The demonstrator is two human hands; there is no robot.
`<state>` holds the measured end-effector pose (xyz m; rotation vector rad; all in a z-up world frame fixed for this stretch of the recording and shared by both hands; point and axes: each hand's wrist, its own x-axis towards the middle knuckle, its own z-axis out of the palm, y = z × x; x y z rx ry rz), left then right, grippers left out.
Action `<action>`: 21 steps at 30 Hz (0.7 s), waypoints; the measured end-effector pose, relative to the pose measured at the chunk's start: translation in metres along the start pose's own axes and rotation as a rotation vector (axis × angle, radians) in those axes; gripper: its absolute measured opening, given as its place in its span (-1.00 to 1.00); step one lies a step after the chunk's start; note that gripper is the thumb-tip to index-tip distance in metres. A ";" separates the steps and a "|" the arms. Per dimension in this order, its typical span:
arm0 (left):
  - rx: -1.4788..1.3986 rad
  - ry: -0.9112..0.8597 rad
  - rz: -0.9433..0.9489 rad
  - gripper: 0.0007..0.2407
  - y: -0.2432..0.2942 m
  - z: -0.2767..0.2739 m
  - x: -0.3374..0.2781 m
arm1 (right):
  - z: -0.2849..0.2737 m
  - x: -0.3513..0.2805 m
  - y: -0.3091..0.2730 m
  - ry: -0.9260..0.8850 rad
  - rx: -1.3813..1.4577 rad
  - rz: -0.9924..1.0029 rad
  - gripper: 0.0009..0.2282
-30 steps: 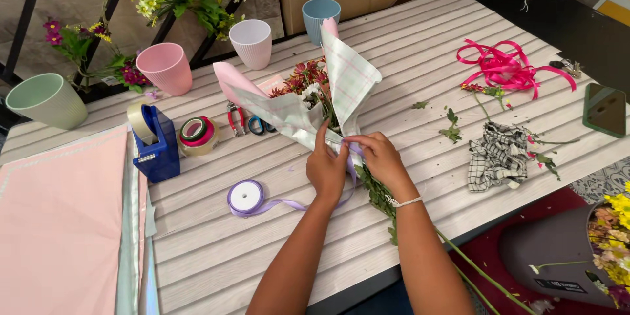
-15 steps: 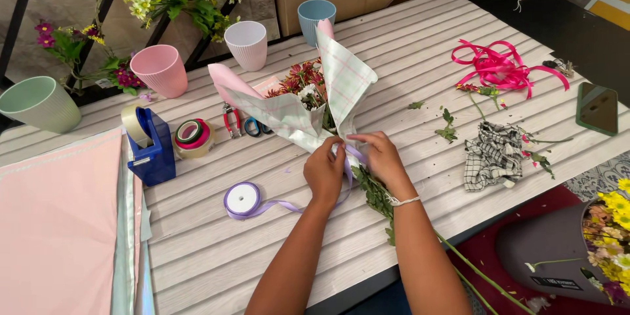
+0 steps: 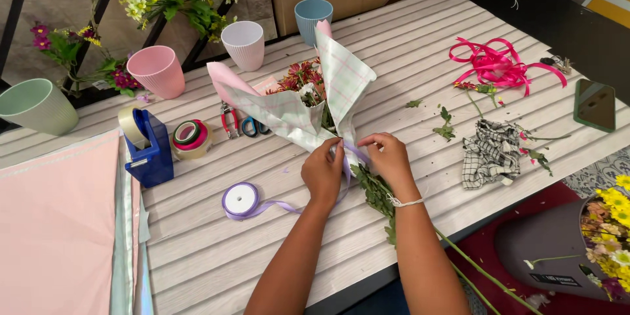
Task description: The person ties a ribbon around a bouquet of flowers by hand and cuts the ribbon using scissors.
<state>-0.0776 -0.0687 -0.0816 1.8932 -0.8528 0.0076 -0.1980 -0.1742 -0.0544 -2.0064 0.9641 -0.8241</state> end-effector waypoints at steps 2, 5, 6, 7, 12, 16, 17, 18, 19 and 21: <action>0.010 -0.001 0.012 -0.92 0.002 0.000 -0.002 | 0.001 0.001 0.000 -0.013 -0.017 0.018 -0.73; 0.013 -0.009 0.025 -0.90 0.004 -0.002 -0.004 | 0.000 0.000 -0.003 -0.026 -0.035 0.041 -0.74; 0.008 -0.015 0.027 -0.89 0.004 -0.003 -0.004 | -0.001 0.000 -0.005 -0.028 -0.038 0.046 -0.73; 0.007 -0.015 0.027 -0.89 0.005 -0.002 -0.004 | 0.000 0.000 -0.003 -0.028 -0.037 0.046 -0.73; 0.040 -0.009 0.051 -0.87 0.008 -0.003 -0.005 | 0.000 0.001 -0.007 -0.058 -0.063 0.091 -0.69; 0.045 0.000 0.065 -0.88 0.005 -0.001 -0.005 | 0.005 0.006 0.007 -0.067 -0.078 0.110 -0.68; 0.042 -0.002 0.066 -0.88 0.005 -0.001 -0.005 | 0.005 0.005 0.007 -0.075 -0.088 0.115 -0.68; 0.039 -0.002 0.067 -0.88 0.005 -0.002 -0.004 | 0.006 0.006 0.008 -0.084 -0.099 0.118 -0.67; 0.037 -0.002 0.067 -0.88 0.005 -0.002 -0.004 | 0.006 0.006 0.008 -0.084 -0.100 0.118 -0.67; 0.039 0.002 0.069 -0.88 0.006 -0.002 -0.004 | 0.007 0.007 0.010 -0.091 -0.114 0.107 -0.67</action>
